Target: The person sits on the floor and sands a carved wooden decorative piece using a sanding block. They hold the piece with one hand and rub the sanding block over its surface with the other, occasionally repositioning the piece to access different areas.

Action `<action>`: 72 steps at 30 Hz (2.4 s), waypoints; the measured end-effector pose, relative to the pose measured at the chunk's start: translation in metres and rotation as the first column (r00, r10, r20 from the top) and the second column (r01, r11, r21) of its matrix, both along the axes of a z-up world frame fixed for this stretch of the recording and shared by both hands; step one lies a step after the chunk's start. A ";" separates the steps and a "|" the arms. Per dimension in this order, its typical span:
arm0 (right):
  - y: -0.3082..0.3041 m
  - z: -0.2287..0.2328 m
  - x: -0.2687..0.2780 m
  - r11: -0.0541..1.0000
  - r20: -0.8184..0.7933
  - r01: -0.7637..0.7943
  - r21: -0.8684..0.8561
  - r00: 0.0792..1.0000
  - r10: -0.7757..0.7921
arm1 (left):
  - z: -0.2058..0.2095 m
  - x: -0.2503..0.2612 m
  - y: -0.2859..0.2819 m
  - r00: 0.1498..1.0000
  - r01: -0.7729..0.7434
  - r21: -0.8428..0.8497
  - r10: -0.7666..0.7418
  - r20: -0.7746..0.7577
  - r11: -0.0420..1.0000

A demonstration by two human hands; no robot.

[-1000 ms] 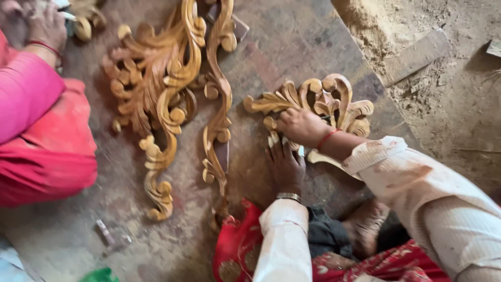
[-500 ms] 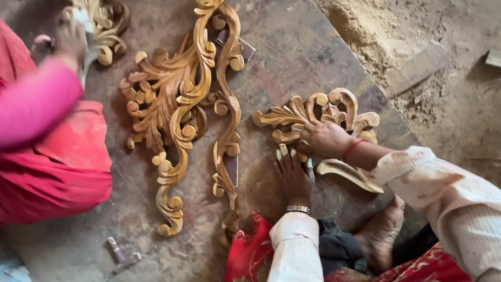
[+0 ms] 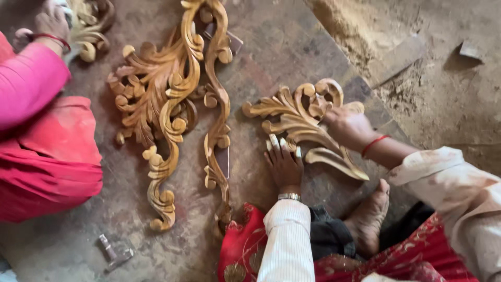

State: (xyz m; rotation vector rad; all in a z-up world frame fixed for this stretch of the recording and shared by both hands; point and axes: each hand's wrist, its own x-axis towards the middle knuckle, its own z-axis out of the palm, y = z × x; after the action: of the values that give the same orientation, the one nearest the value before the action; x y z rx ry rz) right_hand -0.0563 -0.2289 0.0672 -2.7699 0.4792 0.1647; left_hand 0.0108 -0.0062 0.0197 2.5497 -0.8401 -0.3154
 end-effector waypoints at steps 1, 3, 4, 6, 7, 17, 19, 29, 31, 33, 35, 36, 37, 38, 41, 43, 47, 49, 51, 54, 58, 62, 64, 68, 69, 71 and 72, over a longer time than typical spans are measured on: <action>-0.001 -0.003 0.003 1.000 0.005 -0.005 -0.007 1.000 0.005 | -0.002 0.003 -0.005 1.000 -0.006 -0.034 0.006 0.015 0.999; 0.012 -0.010 0.021 0.992 0.131 -0.126 -0.012 0.983 0.126 | -0.006 0.006 -0.008 1.000 -0.009 -0.040 0.010 0.029 0.999; 0.026 -0.012 0.031 0.983 0.187 -0.182 -0.007 0.966 0.180 | -0.007 0.004 -0.002 1.000 -0.008 -0.029 0.009 0.028 1.000; 0.037 -0.012 0.059 0.957 0.085 -0.281 -0.075 0.954 0.287 | -0.013 -0.001 -0.001 1.000 0.003 -0.006 -0.003 0.028 1.000; 0.042 -0.011 0.074 0.937 0.033 -0.335 -0.103 0.940 0.339 | -0.015 -0.002 0.001 1.000 0.006 0.009 -0.006 0.028 1.000; 0.017 0.007 0.067 0.851 -0.187 -0.514 0.111 0.830 0.525 | -0.007 -0.006 -0.002 0.998 0.008 -0.010 -0.008 0.057 1.000; 0.027 0.001 0.075 0.881 -0.121 -0.465 0.089 0.873 0.473 | -0.007 0.001 0.000 0.998 0.019 0.002 -0.019 0.062 1.000; 0.057 -0.043 0.074 0.784 -0.014 -0.576 -0.232 0.808 0.589 | -0.001 -0.004 0.005 0.998 0.015 0.037 -0.018 0.061 0.999; 0.070 -0.041 0.077 0.767 -0.093 -0.627 -0.139 0.779 0.620 | 0.002 -0.006 0.010 0.998 0.029 0.045 -0.031 0.057 0.999; 0.048 -0.031 0.096 0.785 0.022 -0.596 -0.169 0.794 0.608 | -0.004 0.010 -0.013 0.995 0.032 -0.003 -0.032 0.099 0.999; 0.041 -0.017 0.088 0.839 -0.118 -0.543 -0.027 0.836 0.536 | -0.004 0.010 -0.012 0.994 0.045 -0.007 -0.044 0.105 0.999; 0.033 -0.009 0.075 0.872 -0.322 -0.478 0.105 0.814 0.484 | -0.003 0.005 -0.006 0.994 0.042 0.007 -0.043 0.096 0.999; 0.025 -0.001 0.058 0.967 -0.300 -0.230 0.111 0.920 0.253 | -0.003 0.003 0.000 0.995 0.045 0.017 -0.047 0.092 0.999; 0.007 0.009 0.036 0.994 -0.274 0.025 0.108 0.962 0.006 | -0.006 0.002 -0.001 0.995 0.038 0.014 -0.039 0.089 0.999; -0.029 0.038 -0.042 0.950 -0.192 0.290 0.118 0.945 -0.264 | -0.014 0.001 -0.005 0.995 0.023 0.001 -0.023 0.097 1.000; -0.022 0.044 -0.089 0.732 -0.311 0.638 0.239 0.764 -0.565 | -0.016 0.001 0.002 0.994 0.021 -0.012 -0.020 0.107 1.000; -0.004 0.034 -0.158 -0.014 -0.315 0.575 0.818 0.427 -0.847 | -0.017 -0.005 0.004 0.985 0.009 -0.064 0.002 0.175 0.998; 0.005 0.023 -0.178 -0.249 -0.425 0.471 0.846 0.315 -0.848 | -0.013 -0.019 0.012 0.978 0.009 -0.131 0.019 0.208 0.991; 0.025 0.013 -0.193 -0.399 -0.530 0.402 0.824 0.295 -0.795 | -0.007 -0.044 0.028 0.990 -0.042 -0.069 0.050 0.130 0.997; 0.045 0.000 -0.181 -0.394 -0.545 0.400 0.828 0.403 -0.736 | 0.005 -0.071 0.044 0.994 -0.111 0.011 0.111 0.019 0.994; 0.060 -0.008 -0.131 0.080 -0.339 0.592 0.802 0.562 -0.754 | 0.018 -0.083 0.046 0.988 -0.145 -0.065 0.148 0.051 0.987; 0.064 -0.008 -0.089 0.586 -0.251 0.728 0.354 0.678 -0.691 | 0.014 -0.063 0.036 0.991 -0.077 -0.143 0.092 0.100 0.987; 0.060 -0.006 -0.069 0.561 -0.243 0.744 0.363 0.657 -0.714 | 0.006 -0.046 0.027 0.988 -0.049 -0.180 0.074 0.134 0.982; 0.055 -0.005 -0.044 0.652 -0.251 0.716 0.251 0.699 -0.670 | -0.008 -0.030 0.023 0.974 0.047 -0.090 -0.025 0.226 0.995; 0.054 -0.007 -0.043 0.670 -0.216 0.703 0.238 0.711 -0.669 | -0.011 -0.031 0.023 0.968 0.052 -0.111 -0.023 0.249 0.992; 0.058 -0.016 -0.040 0.706 -0.166 0.675 0.214 0.738 -0.654 | -0.018 -0.031 0.030 0.970 0.055 -0.086 -0.032 0.242 0.995; 0.058 -0.021 -0.041 0.690 -0.136 0.687 0.229 0.724 -0.676 | -0.021 -0.033 0.032 0.974 0.055 -0.051 -0.042 0.221 0.997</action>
State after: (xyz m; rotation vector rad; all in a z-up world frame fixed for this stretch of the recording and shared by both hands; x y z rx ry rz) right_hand -0.0968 -0.1707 0.0461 -2.1465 1.3567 0.0930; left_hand -0.0226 0.0255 -0.0017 2.5454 -0.9782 -0.0228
